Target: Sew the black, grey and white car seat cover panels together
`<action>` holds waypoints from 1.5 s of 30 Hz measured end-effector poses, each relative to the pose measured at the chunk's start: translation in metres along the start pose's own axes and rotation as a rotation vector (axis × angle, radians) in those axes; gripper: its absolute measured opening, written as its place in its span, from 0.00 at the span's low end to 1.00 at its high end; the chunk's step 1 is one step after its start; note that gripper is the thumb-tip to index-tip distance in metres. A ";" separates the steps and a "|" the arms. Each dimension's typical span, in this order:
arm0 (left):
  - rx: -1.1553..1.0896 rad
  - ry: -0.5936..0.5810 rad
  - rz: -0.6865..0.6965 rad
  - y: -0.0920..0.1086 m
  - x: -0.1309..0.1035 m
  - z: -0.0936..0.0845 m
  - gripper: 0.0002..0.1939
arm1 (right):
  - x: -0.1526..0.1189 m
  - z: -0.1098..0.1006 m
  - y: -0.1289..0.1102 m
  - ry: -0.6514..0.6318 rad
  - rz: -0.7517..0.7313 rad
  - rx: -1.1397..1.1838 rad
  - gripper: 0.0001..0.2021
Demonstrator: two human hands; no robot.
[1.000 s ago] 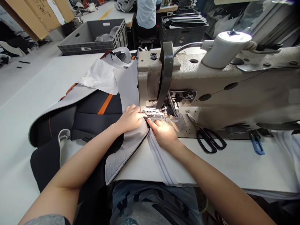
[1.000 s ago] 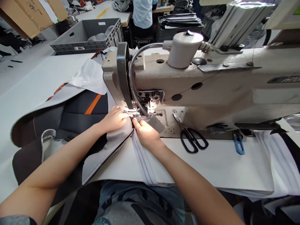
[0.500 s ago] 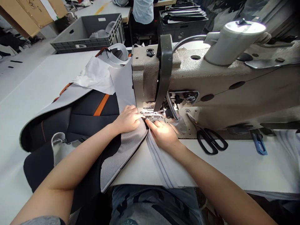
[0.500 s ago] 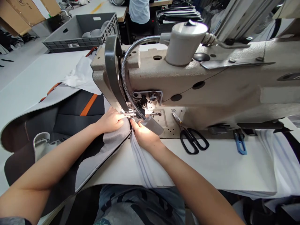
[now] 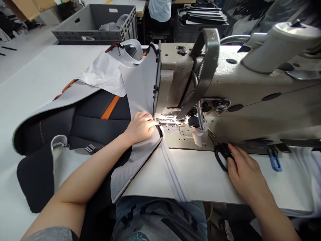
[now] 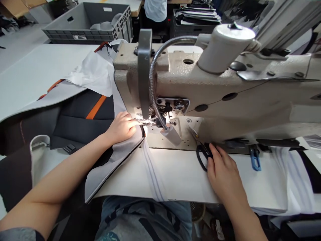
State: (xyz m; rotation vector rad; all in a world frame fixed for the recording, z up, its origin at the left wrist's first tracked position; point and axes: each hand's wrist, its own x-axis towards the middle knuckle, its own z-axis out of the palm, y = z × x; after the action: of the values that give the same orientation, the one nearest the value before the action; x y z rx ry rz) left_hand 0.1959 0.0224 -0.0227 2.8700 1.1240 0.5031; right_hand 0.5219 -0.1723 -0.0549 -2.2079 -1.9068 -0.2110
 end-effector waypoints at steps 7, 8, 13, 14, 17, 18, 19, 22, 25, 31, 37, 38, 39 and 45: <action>0.005 -0.035 -0.022 0.002 -0.001 -0.003 0.18 | 0.002 -0.019 -0.007 -0.239 0.193 0.203 0.28; 0.004 -0.028 -0.023 0.001 -0.001 -0.003 0.18 | 0.000 -0.023 -0.011 -0.283 0.246 0.315 0.29; -0.038 -0.002 -0.028 0.001 -0.002 -0.002 0.18 | -0.018 -0.047 -0.060 -0.618 0.368 1.133 0.35; -0.050 -0.002 -0.028 0.001 -0.002 -0.002 0.18 | -0.019 -0.050 -0.075 -0.675 0.354 1.258 0.34; -0.068 0.000 -0.028 0.000 -0.003 -0.003 0.15 | -0.009 -0.050 -0.119 -0.807 0.322 1.494 0.30; -0.063 0.003 -0.031 0.000 -0.003 -0.003 0.15 | -0.001 -0.049 -0.130 -0.832 0.318 1.533 0.29; -0.051 0.007 -0.033 -0.001 -0.004 -0.003 0.14 | 0.007 -0.046 -0.140 -0.844 0.316 1.560 0.27; -0.003 0.024 -0.018 -0.002 -0.005 -0.001 0.13 | 0.031 -0.040 -0.157 -0.830 0.334 1.584 0.23; 0.030 0.041 0.018 -0.004 -0.005 0.000 0.11 | 0.045 -0.038 -0.162 -0.813 0.375 1.564 0.21; 0.045 0.051 0.030 -0.004 -0.004 0.002 0.11 | 0.048 -0.042 -0.170 -0.805 0.430 1.556 0.19; 0.048 0.043 0.032 -0.002 -0.006 0.000 0.17 | 0.046 -0.047 -0.173 -0.801 0.463 1.541 0.19; 0.056 0.033 0.032 -0.002 -0.006 0.000 0.17 | 0.046 -0.048 -0.174 -0.801 0.468 1.542 0.19; 0.066 0.022 0.032 -0.002 -0.007 -0.001 0.16 | 0.046 -0.048 -0.174 -0.802 0.472 1.546 0.19; 0.084 0.007 0.019 0.002 -0.003 -0.003 0.12 | 0.046 -0.048 -0.175 -0.800 0.481 1.573 0.18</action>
State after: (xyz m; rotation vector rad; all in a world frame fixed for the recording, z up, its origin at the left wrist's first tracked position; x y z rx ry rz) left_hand 0.1943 0.0187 -0.0201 2.9551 1.1479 0.4783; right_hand 0.3575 -0.1172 0.0150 -1.3975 -0.8360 1.7478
